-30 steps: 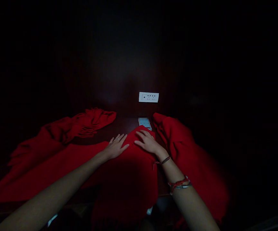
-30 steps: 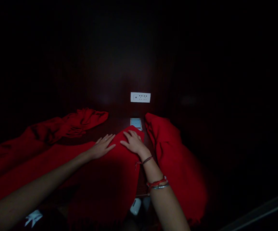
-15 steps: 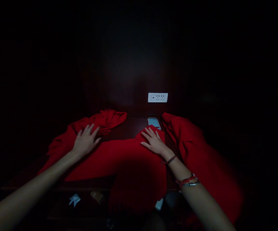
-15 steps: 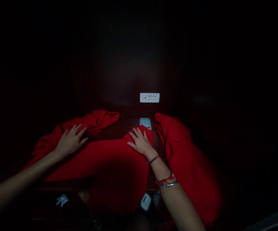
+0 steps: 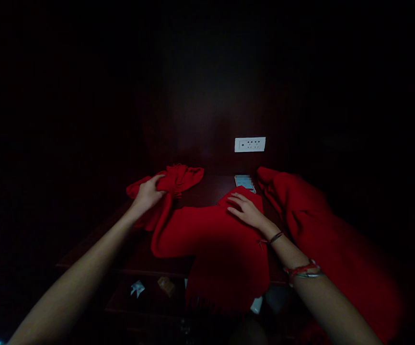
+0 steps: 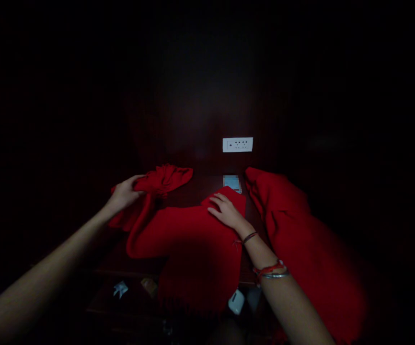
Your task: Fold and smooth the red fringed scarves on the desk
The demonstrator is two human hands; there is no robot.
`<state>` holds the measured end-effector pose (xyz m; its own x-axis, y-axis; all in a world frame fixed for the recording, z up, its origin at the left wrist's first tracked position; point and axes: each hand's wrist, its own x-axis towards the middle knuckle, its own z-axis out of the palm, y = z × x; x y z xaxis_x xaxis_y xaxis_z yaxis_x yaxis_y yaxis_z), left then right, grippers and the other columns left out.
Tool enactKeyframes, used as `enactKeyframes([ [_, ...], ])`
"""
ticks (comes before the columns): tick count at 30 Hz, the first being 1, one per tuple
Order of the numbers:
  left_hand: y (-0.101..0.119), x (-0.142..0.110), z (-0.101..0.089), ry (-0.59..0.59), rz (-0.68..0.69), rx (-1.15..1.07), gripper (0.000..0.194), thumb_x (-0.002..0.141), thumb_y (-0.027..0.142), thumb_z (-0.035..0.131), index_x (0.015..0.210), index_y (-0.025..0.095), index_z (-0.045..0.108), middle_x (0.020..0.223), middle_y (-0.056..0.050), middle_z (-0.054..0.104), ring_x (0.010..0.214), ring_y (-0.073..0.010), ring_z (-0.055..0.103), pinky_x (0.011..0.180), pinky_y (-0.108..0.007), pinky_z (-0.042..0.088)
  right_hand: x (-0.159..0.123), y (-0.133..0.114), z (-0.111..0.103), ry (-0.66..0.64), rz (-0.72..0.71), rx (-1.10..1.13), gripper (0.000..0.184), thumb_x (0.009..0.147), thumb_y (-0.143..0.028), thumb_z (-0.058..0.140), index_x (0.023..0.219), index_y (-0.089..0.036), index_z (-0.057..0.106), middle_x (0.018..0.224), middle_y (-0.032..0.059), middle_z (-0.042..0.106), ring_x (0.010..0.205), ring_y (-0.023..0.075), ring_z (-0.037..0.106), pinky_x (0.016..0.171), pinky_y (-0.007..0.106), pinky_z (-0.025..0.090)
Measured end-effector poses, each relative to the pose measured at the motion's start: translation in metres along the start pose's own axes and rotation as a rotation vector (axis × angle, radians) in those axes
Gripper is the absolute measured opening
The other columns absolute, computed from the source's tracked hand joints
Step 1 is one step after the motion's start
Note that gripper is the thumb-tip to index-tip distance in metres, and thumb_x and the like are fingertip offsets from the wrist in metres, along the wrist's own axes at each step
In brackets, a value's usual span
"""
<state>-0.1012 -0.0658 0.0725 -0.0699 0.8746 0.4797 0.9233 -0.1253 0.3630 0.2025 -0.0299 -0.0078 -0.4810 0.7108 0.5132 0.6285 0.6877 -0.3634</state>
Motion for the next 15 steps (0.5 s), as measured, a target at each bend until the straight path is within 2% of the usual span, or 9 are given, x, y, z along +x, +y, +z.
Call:
enactKeyframes([
  [2,0.034,0.009,0.011,-0.032,0.15,-0.18,0.054,0.067,0.023,0.05,0.119,0.015,0.037,0.116,-0.007,0.047,0.102,-0.0193,0.045,0.087,-0.027,0.035,0.0,-0.001,-0.003,0.01,0.039,0.085,0.044,0.077,-0.041,0.04,0.112,-0.016,0.048,0.116,0.0091,0.047,0.11,0.0174,0.039,0.094,0.034,0.029],
  [3,0.047,0.011,0.017,-0.13,0.26,-0.253,0.058,0.069,0.027,0.05,0.123,0.017,0.031,0.122,-0.005,0.041,0.107,-0.018,0.041,0.089,-0.026,0.032,-0.001,-0.001,-0.004,0.012,0.057,0.125,0.045,0.077,-0.042,0.041,0.113,-0.017,0.046,0.117,0.0084,0.047,0.109,0.017,0.04,0.094,0.034,0.03],
  [4,0.056,0.013,0.023,-0.278,0.347,-0.289,0.063,0.07,0.033,0.05,0.126,0.018,0.026,0.127,-0.004,0.035,0.111,-0.0173,0.038,0.09,-0.026,0.031,-0.001,0.0,-0.005,0.012,0.073,0.161,0.046,0.076,-0.043,0.041,0.115,-0.018,0.044,0.117,0.0076,0.046,0.109,0.0168,0.04,0.094,0.034,0.03],
  [5,0.061,0.014,0.028,-0.393,0.394,-0.29,0.066,0.07,0.038,0.048,0.128,0.02,0.021,0.13,-0.003,0.03,0.114,-0.0175,0.034,0.092,-0.027,0.029,-0.001,0.0,-0.006,0.011,0.086,0.189,0.047,0.076,-0.043,0.042,0.116,-0.019,0.043,0.118,0.007,0.046,0.109,0.0167,0.04,0.094,0.035,0.03],
  [6,0.061,0.015,0.032,-0.469,0.385,-0.251,0.07,0.07,0.044,0.047,0.129,0.02,0.018,0.132,-0.004,0.025,0.117,-0.019,0.029,0.093,-0.029,0.027,-0.001,0.001,-0.007,0.011,0.097,0.21,0.049,0.075,-0.044,0.042,0.118,-0.02,0.041,0.119,0.0069,0.045,0.109,0.0168,0.04,0.094,0.035,0.03],
  [7,0.057,0.015,0.037,-0.494,0.311,-0.177,0.075,0.068,0.048,0.048,0.129,0.02,0.016,0.134,-0.006,0.021,0.119,-0.0218,0.024,0.094,-0.032,0.026,-0.001,0.001,-0.007,0.012,0.104,0.228,0.05,0.075,-0.044,0.043,0.118,-0.02,0.04,0.12,0.0071,0.045,0.109,0.0168,0.041,0.093,0.035,0.03],
  [10,0.028,0.014,0.048,-0.464,-0.053,0.066,0.092,0.058,0.054,0.056,0.13,0.014,0.015,0.133,-0.016,0.019,0.119,-0.0315,0.018,0.092,-0.041,0.025,0.0,0.001,-0.007,0.014,0.103,0.268,0.053,0.074,-0.044,0.044,0.119,-0.018,0.039,0.12,0.0082,0.044,0.109,0.0168,0.041,0.094,0.034,0.03],
  [12,0.009,0.012,0.053,-0.533,-0.125,0.098,0.093,0.055,0.044,0.062,0.129,0.011,0.017,0.127,-0.019,0.03,0.115,-0.0308,0.03,0.088,-0.036,0.031,0.001,0.0,-0.006,0.002,0.094,0.28,0.054,0.073,-0.045,0.045,0.119,-0.017,0.039,0.12,0.0087,0.044,0.109,0.0171,0.04,0.094,0.034,0.029],
  [15,-0.004,0.014,0.052,-0.54,-0.085,0.017,0.072,0.058,0.022,0.06,0.123,0.011,0.032,0.103,-0.013,0.056,0.093,-0.0238,0.052,0.074,-0.028,0.041,0.0,-0.002,-0.005,-0.025,0.082,0.273,0.059,0.071,-0.047,0.047,0.121,-0.017,0.038,0.121,0.0091,0.043,0.11,0.0178,0.039,0.095,0.035,0.028],
])
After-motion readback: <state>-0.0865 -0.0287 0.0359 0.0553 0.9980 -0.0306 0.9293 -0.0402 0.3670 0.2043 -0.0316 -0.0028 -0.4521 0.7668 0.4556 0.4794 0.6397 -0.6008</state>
